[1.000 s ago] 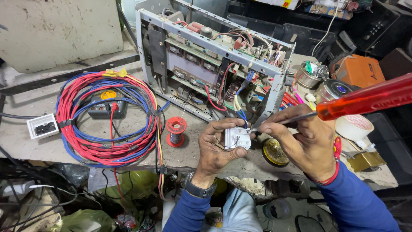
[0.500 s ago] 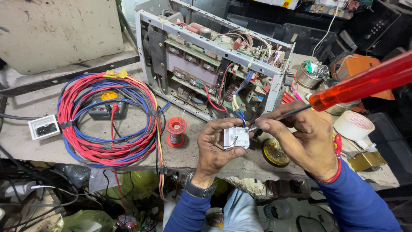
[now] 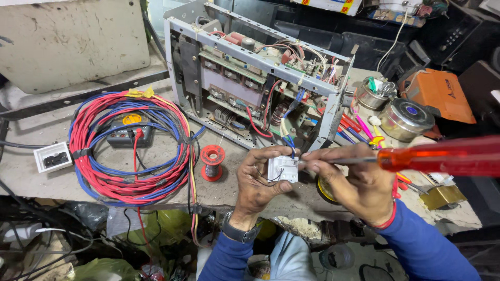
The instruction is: The person is repairing an electronic device, likely a television, by soldering wires and connecting components. They use a soldering iron to attach wires to a small white component and then secure it to the device's frame.
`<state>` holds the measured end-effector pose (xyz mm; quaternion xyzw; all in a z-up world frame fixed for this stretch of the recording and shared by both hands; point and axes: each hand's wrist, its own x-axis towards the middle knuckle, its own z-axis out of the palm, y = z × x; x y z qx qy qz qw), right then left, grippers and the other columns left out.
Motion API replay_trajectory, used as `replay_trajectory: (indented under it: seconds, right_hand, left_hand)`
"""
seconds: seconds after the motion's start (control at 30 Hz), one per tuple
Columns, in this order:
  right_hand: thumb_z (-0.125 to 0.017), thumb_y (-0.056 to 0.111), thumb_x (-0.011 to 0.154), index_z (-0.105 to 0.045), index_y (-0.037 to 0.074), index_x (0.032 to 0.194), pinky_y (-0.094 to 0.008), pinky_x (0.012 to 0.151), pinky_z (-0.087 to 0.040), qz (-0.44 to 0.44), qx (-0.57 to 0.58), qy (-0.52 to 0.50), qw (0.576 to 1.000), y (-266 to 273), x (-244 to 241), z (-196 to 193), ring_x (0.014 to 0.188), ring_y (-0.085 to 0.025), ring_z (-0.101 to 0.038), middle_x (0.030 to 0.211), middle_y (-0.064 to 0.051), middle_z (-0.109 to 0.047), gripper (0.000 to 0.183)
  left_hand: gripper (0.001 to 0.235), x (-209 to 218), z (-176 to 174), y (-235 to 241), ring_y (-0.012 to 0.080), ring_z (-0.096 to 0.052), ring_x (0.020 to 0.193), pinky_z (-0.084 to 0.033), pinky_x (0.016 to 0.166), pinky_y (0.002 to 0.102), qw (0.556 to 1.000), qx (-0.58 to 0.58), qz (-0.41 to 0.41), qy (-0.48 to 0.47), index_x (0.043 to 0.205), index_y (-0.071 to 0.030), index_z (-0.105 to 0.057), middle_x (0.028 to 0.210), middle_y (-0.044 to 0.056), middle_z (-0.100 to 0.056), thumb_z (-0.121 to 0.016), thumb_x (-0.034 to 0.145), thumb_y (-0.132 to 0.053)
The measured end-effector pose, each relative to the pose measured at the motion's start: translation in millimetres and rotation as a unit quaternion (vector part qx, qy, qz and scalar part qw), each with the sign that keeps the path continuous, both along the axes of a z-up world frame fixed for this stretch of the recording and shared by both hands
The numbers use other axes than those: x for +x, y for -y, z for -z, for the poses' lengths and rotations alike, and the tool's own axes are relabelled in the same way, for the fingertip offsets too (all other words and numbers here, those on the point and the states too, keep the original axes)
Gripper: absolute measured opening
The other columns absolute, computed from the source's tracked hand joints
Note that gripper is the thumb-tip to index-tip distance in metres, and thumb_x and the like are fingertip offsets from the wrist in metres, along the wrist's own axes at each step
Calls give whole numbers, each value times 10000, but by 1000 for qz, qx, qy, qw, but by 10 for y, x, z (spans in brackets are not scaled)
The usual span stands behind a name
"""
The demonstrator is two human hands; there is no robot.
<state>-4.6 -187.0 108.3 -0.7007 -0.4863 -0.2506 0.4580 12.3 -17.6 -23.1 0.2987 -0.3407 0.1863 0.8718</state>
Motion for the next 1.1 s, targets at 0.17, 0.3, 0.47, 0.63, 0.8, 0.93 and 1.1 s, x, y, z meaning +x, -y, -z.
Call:
replay_trajectory:
  seconds: [0.17, 0.3, 0.47, 0.63, 0.8, 0.93, 1.1]
  right_hand:
    - [-763, -56, 870, -605, 39, 1026, -308, 743, -663, 38, -79, 148, 985, -22, -11, -10, 912, -245, -816, 937, -111, -761, 241]
    - [-770, 8, 842, -602, 16, 1092, -389, 801, -657, 7, -137, 241, 961, 23, -119, -33, 999, -334, -791, 1054, -188, -755, 301]
    - [-799, 54, 858, -574, 6, 1133, -403, 781, -656, 15, -131, 288, 949, -6, -131, -94, 994, -342, -783, 1053, -200, -742, 359]
    - [-820, 93, 902, -547, 6, 1138, -408, 774, -642, 5, -152, 283, 947, 12, -160, -109, 994, -344, -775, 1060, -217, -735, 370]
    - [-823, 229, 876, -523, 11, 1103, -460, 878, -619, 33, -102, 245, 964, 58, -294, -90, 995, -354, -764, 1027, -201, -726, 435]
    - [-690, 90, 916, -581, 56, 1090, -504, 996, -595, -39, -35, 174, 983, 365, -474, 46, 1061, -323, -757, 1084, -150, -735, 208]
    - [-744, 122, 854, -730, 140, 1026, -358, 991, -608, 35, -56, 147, 987, 790, -683, 330, 1053, -132, -789, 1152, -13, -761, 174]
  left_hand:
    - [561, 17, -15, -20, 363, -602, 1358, -528, 1139, 487, 1000, 8, -7, -12, 1279, -52, -591, 1360, 186, -631, -873, 806, 52]
    - [563, -37, -35, 5, 398, -577, 1382, -523, 1152, 511, 999, -4, 25, -23, 1266, -46, -596, 1341, 171, -621, -877, 789, 53]
    - [563, -7, -80, -32, 402, -578, 1380, -534, 1107, 524, 1000, 6, 26, -14, 1247, -64, -592, 1326, 152, -623, -886, 783, 58]
    - [563, 54, 70, -15, 402, -573, 1401, -542, 1128, 518, 1000, 25, 7, -14, 1270, -68, -591, 1333, 154, -628, -876, 804, 68]
    - [524, 39, 9, -3, 412, -565, 1413, -496, 1112, 550, 999, 0, 47, -11, 1260, -55, -595, 1339, 157, -620, -868, 825, 46]
    - [526, 44, 17, 0, 401, -572, 1398, -504, 1117, 552, 999, 8, 38, 7, 1271, -66, -593, 1344, 156, -626, -870, 835, 33]
    - [533, 55, 23, -5, 411, -562, 1417, -502, 1106, 562, 1000, 19, 19, 4, 1259, -64, -594, 1348, 156, -628, -883, 821, 29]
